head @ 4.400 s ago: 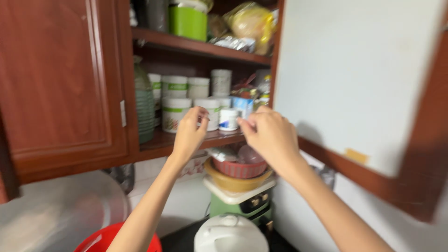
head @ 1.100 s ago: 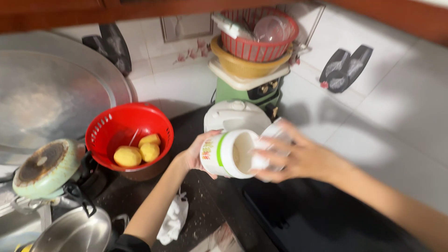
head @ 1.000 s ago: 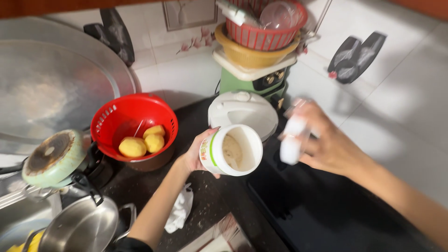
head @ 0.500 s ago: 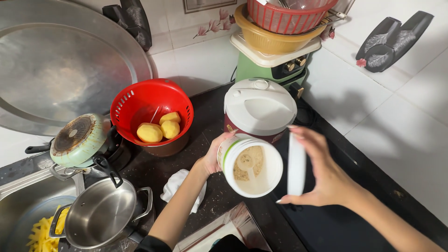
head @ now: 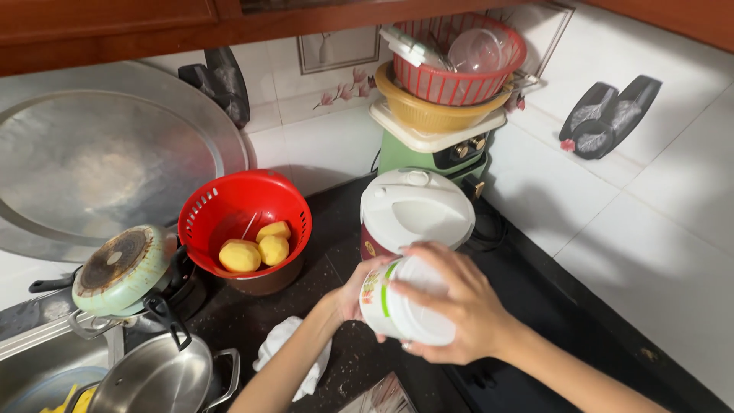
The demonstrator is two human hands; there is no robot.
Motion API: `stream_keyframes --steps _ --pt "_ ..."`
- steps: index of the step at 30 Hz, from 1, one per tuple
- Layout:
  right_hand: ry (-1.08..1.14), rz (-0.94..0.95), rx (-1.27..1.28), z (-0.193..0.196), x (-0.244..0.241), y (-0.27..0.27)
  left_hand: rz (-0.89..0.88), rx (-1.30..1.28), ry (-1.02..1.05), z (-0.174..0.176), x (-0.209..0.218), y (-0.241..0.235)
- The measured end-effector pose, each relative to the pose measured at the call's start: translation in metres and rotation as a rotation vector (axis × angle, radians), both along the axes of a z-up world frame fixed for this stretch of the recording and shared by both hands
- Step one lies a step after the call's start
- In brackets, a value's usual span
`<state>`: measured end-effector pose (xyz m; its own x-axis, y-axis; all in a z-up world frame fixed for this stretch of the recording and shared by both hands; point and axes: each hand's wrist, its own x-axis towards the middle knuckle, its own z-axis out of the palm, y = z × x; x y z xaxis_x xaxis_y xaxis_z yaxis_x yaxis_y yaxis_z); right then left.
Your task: Retrieve sliced potatoes from a refrigerator, rinse them in a sink, and add powder seasoning from a jar using a spoon.
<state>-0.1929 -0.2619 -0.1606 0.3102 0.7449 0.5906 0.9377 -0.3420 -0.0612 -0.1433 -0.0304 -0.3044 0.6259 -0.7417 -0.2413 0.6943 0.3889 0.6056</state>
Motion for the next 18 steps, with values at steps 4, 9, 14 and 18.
stream_keyframes --steps 4,9,14,18 --pt "0.146 -0.125 0.202 -0.028 0.029 -0.010 0.002 0.128 0.039 0.040 0.003 -0.004" --pt "1.053 -0.376 0.635 -0.025 0.078 0.015 0.874 0.402 -0.395 0.018 0.023 -0.034" --pt "1.011 -0.393 0.538 -0.013 0.101 0.033 1.089 0.441 -0.330 0.033 0.023 -0.027" --pt "0.883 -0.029 0.895 0.025 0.112 0.047 1.009 0.025 -0.366 0.127 0.027 -0.012"
